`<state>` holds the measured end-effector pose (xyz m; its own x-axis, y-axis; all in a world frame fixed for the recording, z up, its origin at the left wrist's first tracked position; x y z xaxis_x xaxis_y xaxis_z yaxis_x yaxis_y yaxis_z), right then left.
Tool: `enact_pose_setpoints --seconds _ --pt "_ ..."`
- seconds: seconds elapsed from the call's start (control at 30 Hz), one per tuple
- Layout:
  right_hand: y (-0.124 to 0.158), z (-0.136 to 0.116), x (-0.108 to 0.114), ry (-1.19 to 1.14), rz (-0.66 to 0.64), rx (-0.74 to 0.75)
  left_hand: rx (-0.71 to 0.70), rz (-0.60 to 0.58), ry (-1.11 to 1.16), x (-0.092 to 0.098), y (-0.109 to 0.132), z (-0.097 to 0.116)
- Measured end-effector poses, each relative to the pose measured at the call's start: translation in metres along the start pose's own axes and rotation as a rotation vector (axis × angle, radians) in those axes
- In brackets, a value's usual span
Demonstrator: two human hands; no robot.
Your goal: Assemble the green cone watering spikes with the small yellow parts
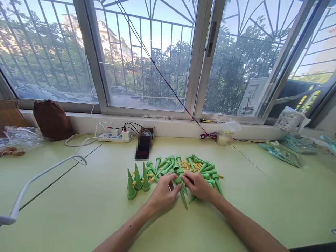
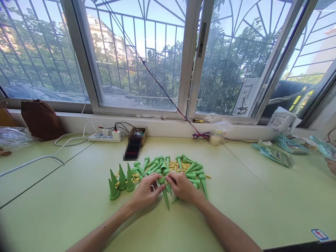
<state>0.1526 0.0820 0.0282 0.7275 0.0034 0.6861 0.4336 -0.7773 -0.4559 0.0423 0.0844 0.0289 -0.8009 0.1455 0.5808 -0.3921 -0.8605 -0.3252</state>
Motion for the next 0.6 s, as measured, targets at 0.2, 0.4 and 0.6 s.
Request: enact_pose_setpoints --seconds 0.2,0.4,0.6 --pt "-0.0001 0.001 -0.0008 0.0 -0.004 -0.002 -0.008 0.002 -0.013 -0.0004 0.0004 -0.0012" --pt "0.0 0.0013 -0.0014 0.0 -0.011 -0.01 -0.01 -0.009 -0.044 -0.0014 0.0006 0.0004" --pt "0.0002 0.0018 -0.0017 0.006 -0.009 -0.013 0.002 -0.019 -0.055 -0.0022 0.0008 -0.0004"
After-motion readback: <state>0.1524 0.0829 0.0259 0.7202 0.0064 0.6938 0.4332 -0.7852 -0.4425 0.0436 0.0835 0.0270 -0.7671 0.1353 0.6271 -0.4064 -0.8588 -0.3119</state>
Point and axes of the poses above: each hand's wrist, its own y-axis away from the middle knuckle, its own x-axis out of the back of the hand, z = x × y, the point moved 10 cm from there along -y, towards the middle knuckle, and after that the axes turned 3 degrees about x, right-handed, at the moved point
